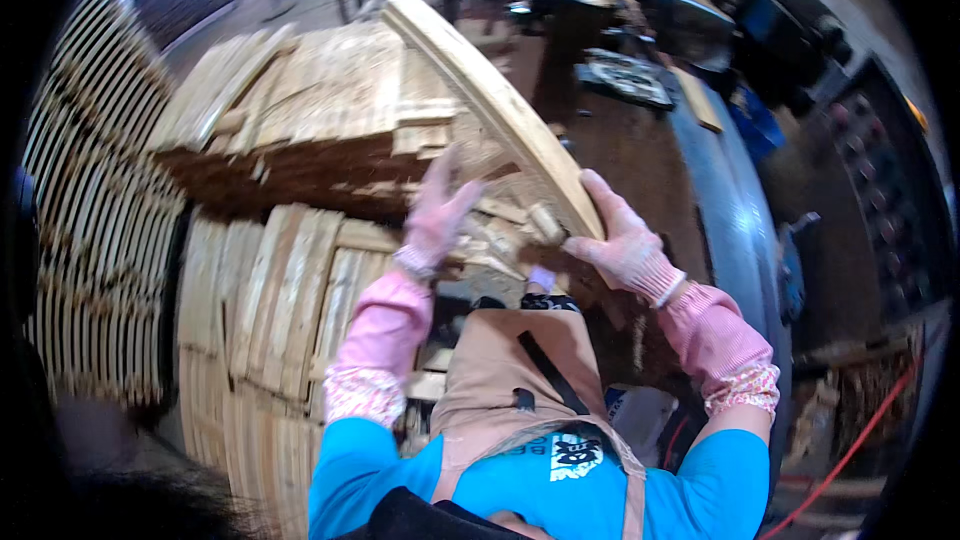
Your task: The person repeatedly picks up wooden planks from a stack and feeds them into a woodworking machine. They guide the planks through the machine and then place the processed pieces onto a growing pile of finished wood. The task involves continuous handling of multiple wooden planks in a repetitive workflow.
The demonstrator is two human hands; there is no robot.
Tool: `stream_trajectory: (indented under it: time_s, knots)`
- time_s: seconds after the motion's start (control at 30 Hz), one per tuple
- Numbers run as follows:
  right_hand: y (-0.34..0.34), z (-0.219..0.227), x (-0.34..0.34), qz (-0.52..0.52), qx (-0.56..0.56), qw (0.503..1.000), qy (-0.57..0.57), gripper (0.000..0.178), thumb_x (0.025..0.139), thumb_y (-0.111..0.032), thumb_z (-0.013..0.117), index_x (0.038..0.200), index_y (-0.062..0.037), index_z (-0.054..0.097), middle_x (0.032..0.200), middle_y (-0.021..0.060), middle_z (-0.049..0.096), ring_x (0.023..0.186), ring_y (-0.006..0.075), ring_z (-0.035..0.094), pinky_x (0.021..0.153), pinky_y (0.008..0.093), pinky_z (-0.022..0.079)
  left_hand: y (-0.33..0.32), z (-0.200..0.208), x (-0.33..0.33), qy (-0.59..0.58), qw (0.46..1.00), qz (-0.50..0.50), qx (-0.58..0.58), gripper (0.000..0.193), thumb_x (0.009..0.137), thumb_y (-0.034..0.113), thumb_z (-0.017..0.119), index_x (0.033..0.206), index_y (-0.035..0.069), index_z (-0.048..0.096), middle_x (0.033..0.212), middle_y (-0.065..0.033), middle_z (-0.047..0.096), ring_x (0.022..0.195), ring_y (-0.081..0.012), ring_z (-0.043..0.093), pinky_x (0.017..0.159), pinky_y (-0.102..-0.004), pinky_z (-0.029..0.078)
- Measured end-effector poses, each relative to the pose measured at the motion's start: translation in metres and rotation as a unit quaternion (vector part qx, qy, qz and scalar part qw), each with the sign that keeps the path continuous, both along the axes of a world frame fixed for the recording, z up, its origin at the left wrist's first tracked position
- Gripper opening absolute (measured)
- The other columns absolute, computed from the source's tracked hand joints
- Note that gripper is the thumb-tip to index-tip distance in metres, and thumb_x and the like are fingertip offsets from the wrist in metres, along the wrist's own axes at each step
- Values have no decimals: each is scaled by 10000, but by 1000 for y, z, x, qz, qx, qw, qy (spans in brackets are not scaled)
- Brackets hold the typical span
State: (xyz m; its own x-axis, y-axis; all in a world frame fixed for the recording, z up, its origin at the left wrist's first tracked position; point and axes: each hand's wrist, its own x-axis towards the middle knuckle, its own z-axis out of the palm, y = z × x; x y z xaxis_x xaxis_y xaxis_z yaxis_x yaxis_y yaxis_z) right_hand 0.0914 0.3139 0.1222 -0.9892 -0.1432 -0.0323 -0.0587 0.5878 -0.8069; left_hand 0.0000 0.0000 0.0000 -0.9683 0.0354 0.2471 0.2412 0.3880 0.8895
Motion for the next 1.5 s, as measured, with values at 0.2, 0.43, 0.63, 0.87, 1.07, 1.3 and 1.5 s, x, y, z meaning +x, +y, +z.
stream_trajectory:
  time_s: [0.2, 0.43, 0.63, 0.87, 1.07, 1.3, 1.5]
  knots:
    - [118, 68, 135, -293, 213, 931, 32, 937, 770, -231, 788, 1586, -92, 348, 1507, 201, 499, 1361, 297, 512, 1160, 354, 384, -192, -216, 15, -135, 819, 323, -454, 682, 781, 269, 855, 1386, 98, 589, 1360, -155, 626, 1275, -325, 592, 1053, -445, 501]
    - [214, 11, 131, -373, 344, 860, 57, 870, 819, -344, 761, 1571, -135, 377, 1259, 236, 634, 1186, 409, 591, 1038, 491, 466, -318, -273, 117, -382, 740, 286, -474, 558, 880, 82, 733, 1389, 64, 506, 1457, -167, 545, 1342, -299, 553, 1053, -441, 502]
    - [240, 7, -45, -376, 218, 850, 299, 750, 834, -236, 771, 1493, -32, 476, 1295, 252, 647, 1189, 365, 635, 1030, 414, 477, -255, -203, 128, -248, 841, 227, -424, 767, 851, 157, 625, 1543, -17, 344, 1556, -207, 449, 1411, -371, 451, 1194, -394, 369]
    - [208, 38, -12, -372, 237, 891, 111, 712, 901, -271, 693, 1544, -105, 434, 1430, 227, 558, 1290, 339, 570, 1084, 401, 443, -311, -99, 86, -362, 760, 357, -404, 500, 870, 145, 604, 1359, 61, 540, 1239, -248, 676, 1142, -420, 664, 965, -498, 545]
    - [168, 23, 175, -363, 377, 845, 109, 768, 833, -184, 745, 1528, -72, 436, 1310, 219, 578, 1210, 402, 553, 1082, 444, 427, -407, -75, 130, -407, 749, 345, -392, 428, 817, 166, 691, 1226, 51, 645, 1201, -239, 705, 1160, -404, 667, 978, -482, 546]
    - [214, -15, 61, -481, 203, 781, 343, 775, 876, -195, 713, 1557, -46, 374, 1460, 250, 495, 1360, 373, 469, 1181, 448, 333, -391, -72, 116, -465, 668, 154, -561, 468, 736, 126, 797, 1177, 24, 680, 1183, -247, 710, 1158, -371, 683, 986, -468, 548]
    - [228, 14, -88, -428, 281, 839, 182, 756, 862, -371, 747, 1515, -197, 407, 1310, 240, 594, 1215, 411, 584, 1016, 506, 487, -325, -37, 143, -471, 617, 14, -631, 473, 787, 334, 746, 1137, 16, 729, 1161, -237, 720, 1103, -363, 701, 942, -410, 578]
